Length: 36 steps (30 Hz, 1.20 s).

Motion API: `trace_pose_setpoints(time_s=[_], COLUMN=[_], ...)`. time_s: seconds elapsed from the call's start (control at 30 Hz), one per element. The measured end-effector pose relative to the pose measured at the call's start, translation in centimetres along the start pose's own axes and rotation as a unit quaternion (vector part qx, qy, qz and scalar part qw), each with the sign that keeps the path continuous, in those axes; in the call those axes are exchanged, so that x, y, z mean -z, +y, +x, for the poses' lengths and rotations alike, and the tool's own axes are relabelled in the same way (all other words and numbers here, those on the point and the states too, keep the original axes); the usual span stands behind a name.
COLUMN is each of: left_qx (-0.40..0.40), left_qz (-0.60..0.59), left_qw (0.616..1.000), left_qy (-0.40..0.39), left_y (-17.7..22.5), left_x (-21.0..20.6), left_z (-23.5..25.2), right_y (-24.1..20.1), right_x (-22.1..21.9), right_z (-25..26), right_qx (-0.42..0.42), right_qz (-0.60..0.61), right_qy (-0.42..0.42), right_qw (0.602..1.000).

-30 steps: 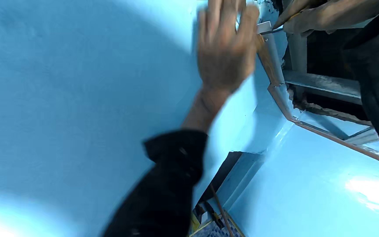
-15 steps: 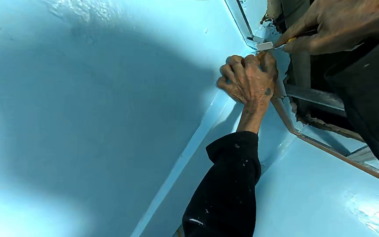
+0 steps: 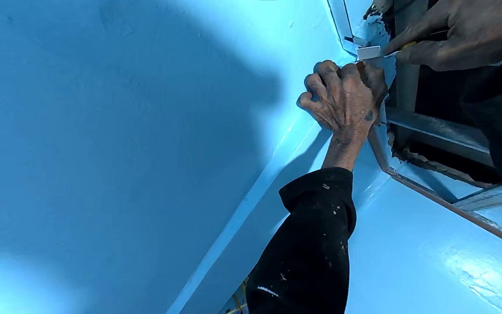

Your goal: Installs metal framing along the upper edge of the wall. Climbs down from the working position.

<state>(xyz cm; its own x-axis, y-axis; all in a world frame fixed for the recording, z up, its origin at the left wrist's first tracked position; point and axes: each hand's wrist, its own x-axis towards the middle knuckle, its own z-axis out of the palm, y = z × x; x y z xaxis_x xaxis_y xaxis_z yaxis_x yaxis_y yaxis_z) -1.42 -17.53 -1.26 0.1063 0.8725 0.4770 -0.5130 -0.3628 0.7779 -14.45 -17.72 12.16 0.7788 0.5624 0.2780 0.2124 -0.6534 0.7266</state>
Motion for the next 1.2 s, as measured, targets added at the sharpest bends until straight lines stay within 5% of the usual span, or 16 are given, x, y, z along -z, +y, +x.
trace_pose_setpoints(time_s=[0.27, 0.4, 0.63, 0.8, 1.2], left_qx=[-0.015, -0.107, -0.109, -0.027, -0.056], left_qz=[-0.043, -0.011, -0.040, -0.038, -0.015], left_qw=[0.998, 0.991, 0.987, 0.999, 0.998], left_qy=[0.039, -0.076, -0.112, 0.012, -0.010], left_y=[-0.3, -1.7, -1.9, -0.6, -1.0], left_x=[-0.8, 1.3, 3.8, -0.5, 0.2], left_z=[-0.2, -1.2, -0.7, -0.3, -0.7], right_y=[-0.7, -0.6, -0.4, -2.0, -0.5], right_x=[0.1, 0.4, 0.0, -0.8, 1.0], right_z=[-0.4, -0.3, -0.1, -0.5, 1.0], right_qx=[0.003, 0.018, -0.019, -0.071, -0.011], right_qz=[-0.116, -0.081, -0.102, -0.185, -0.144], right_qy=[0.021, 0.015, 0.015, 0.022, -0.022], right_qw=[0.993, 0.996, 0.994, 0.980, 0.989])
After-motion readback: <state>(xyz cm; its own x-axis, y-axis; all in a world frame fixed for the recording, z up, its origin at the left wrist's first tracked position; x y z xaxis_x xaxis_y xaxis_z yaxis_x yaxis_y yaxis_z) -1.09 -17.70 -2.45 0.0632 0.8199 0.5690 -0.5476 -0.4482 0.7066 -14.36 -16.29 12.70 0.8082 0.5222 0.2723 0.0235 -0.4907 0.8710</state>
